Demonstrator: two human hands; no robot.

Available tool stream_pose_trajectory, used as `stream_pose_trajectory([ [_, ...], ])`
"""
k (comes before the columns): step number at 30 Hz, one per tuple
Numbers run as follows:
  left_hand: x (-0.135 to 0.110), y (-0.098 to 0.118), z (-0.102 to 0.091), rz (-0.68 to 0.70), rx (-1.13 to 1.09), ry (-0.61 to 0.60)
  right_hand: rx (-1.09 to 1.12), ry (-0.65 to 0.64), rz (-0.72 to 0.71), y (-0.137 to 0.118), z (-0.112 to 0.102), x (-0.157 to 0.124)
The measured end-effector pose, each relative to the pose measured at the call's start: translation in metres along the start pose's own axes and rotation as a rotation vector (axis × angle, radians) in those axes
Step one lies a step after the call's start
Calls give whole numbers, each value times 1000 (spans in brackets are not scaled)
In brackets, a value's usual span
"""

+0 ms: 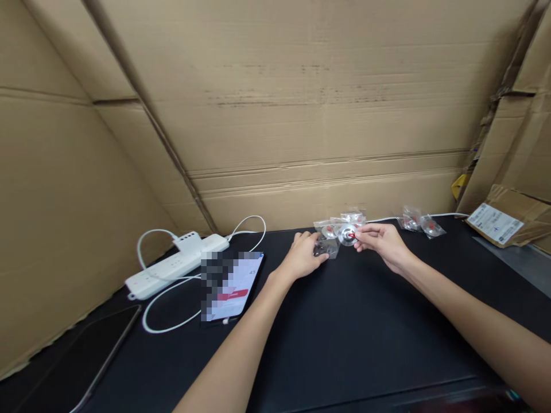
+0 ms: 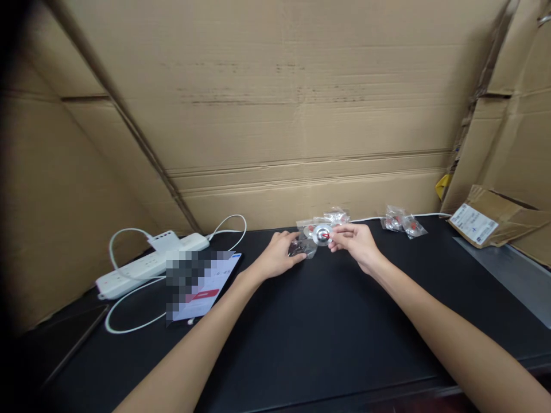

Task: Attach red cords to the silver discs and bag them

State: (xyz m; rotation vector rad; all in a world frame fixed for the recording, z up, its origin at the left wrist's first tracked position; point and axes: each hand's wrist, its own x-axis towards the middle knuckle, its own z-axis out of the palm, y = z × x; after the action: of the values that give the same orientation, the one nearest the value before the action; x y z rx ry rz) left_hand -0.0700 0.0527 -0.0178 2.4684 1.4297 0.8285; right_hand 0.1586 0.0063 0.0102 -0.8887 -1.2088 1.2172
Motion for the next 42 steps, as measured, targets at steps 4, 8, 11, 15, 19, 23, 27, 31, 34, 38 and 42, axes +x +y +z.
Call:
stream_pose_trajectory([
  [4,3,14,-6,-17,-68,21,-78,-33,-26,-2,11,-5],
  [8,3,27,-11,4,-297,48,-135,-21,-29,3,11,-5],
  [11,3,34,-13,32,-414,85,-158,34,-20,8,4,0],
  [15,4,36,-16,2,-449,132,-172,97,-14,9,-6,6],
  [19,4,36,-19,30,-411,200,-171,125,-9,8,-10,8],
  [23,0,39,-18,83,-233,228,-139,121,-48,1,-5,5],
  [27,-4,49,-15,185,-182,218,-126,72,-110,-4,6,0],
  [31,-6,60,-17,210,-214,231,-175,73,-104,1,7,0],
  [34,-5,63,-22,179,-239,249,-190,132,-73,7,-1,4],
  [38,-2,59,-24,117,-373,233,-181,145,-63,9,-11,10],
  [42,2,51,-22,80,-511,217,-182,145,-72,10,-15,12],
])
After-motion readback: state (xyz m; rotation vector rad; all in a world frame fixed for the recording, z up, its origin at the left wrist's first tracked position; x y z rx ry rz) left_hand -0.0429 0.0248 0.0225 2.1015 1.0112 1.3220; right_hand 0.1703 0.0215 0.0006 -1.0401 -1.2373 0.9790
